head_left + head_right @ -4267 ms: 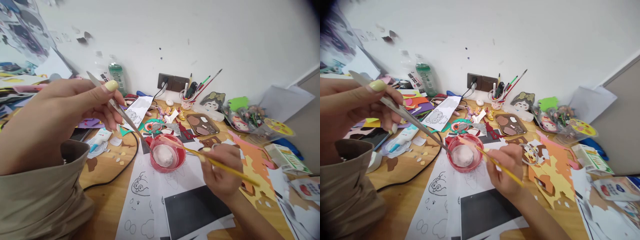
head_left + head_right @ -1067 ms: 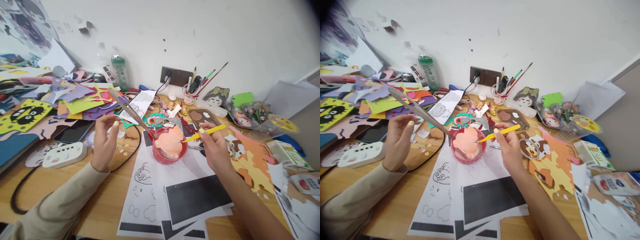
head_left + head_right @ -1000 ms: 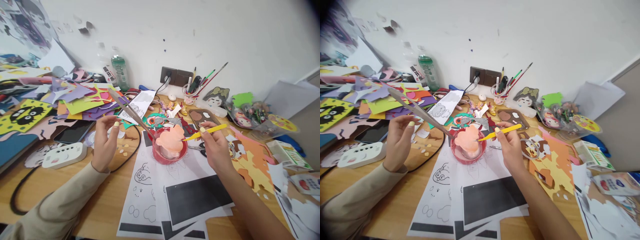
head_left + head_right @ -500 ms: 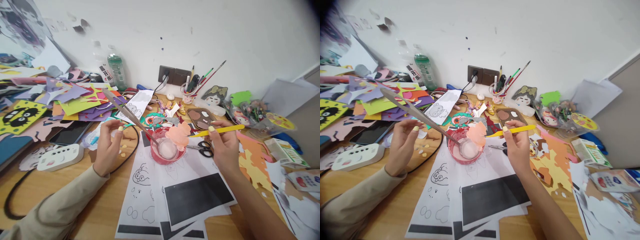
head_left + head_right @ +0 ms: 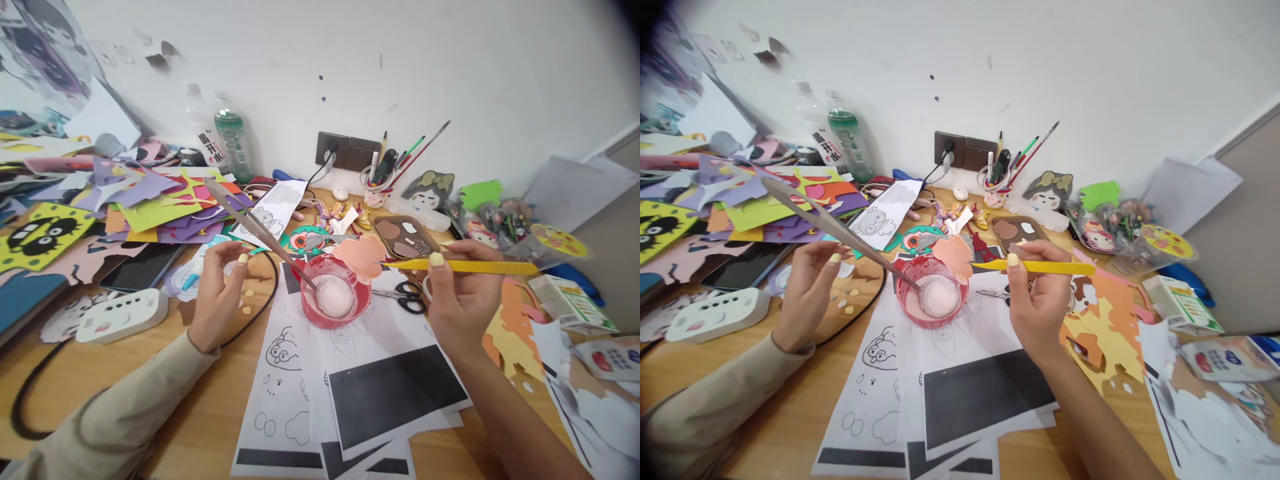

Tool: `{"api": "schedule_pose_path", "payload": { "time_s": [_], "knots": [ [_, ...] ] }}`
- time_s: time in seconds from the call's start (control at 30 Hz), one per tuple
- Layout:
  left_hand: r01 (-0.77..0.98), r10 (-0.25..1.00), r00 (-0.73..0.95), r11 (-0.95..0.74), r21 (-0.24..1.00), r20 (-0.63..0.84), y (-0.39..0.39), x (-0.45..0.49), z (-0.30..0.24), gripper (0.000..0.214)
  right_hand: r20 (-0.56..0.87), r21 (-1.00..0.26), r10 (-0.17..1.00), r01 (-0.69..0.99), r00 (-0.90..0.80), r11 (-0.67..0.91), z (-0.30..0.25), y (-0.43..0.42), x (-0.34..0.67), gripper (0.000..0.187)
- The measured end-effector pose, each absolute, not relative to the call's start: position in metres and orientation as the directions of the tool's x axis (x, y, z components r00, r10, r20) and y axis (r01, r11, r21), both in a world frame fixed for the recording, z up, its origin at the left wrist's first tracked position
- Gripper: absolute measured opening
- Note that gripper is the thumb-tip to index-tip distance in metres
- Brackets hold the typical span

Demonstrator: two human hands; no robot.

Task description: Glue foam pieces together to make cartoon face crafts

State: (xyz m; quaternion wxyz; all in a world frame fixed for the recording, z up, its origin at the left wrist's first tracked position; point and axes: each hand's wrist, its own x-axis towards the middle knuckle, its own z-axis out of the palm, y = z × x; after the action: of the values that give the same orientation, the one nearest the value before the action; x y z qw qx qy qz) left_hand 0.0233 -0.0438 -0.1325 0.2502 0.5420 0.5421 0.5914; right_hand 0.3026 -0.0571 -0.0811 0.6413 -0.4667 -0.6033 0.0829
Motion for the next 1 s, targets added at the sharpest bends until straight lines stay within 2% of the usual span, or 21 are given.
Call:
{"api": "schedule_pose_path", "payload": {
  "time_s": [0.13,0.23,0.33,0.4,0.47,0.6,0.87,1.0],
  "knots": [
    [0.294,0.888,-0.284,-0.278,0.914,0.361,-0.044,0.024,-0.132,0.025,0.709,-0.69,0.651,0.454,0.27,0.563,-0.082,-0.057,0.29,0.018],
    [0.299,0.893,-0.282,-0.267,0.916,0.352,-0.044,0.024,-0.133,0.026,0.731,-0.646,0.639,0.548,0.241,0.532,-0.089,-0.06,0.29,0.017],
    [0.299,0.899,-0.269,-0.263,0.917,0.345,-0.043,0.024,-0.134,0.026,0.85,-0.397,0.522,0.736,0.07,0.548,-0.096,-0.065,0.297,0.018],
    [0.299,0.902,-0.263,-0.262,0.917,0.344,-0.044,0.025,-0.134,0.026,0.892,-0.221,0.447,0.793,-0.072,0.568,-0.098,-0.068,0.302,0.021],
    [0.302,0.903,-0.262,-0.26,0.917,0.342,-0.044,0.025,-0.133,0.025,0.903,-0.132,0.405,0.804,-0.143,0.58,-0.099,-0.07,0.305,0.025],
    [0.304,0.904,-0.266,-0.25,0.919,0.334,-0.044,0.025,-0.133,0.025,0.92,-0.136,0.373,0.797,-0.119,0.589,-0.096,-0.069,0.308,0.026],
    [0.307,0.901,-0.266,-0.259,0.916,0.344,-0.044,0.024,-0.133,0.025,0.948,-0.202,0.319,0.777,0.001,0.597,-0.084,-0.069,0.296,0.012],
    [0.31,0.9,-0.27,-0.255,0.916,0.342,-0.045,0.024,-0.132,0.025,0.939,-0.2,0.342,0.771,-0.025,0.604,-0.084,-0.072,0.292,0.01]
  ]
}}
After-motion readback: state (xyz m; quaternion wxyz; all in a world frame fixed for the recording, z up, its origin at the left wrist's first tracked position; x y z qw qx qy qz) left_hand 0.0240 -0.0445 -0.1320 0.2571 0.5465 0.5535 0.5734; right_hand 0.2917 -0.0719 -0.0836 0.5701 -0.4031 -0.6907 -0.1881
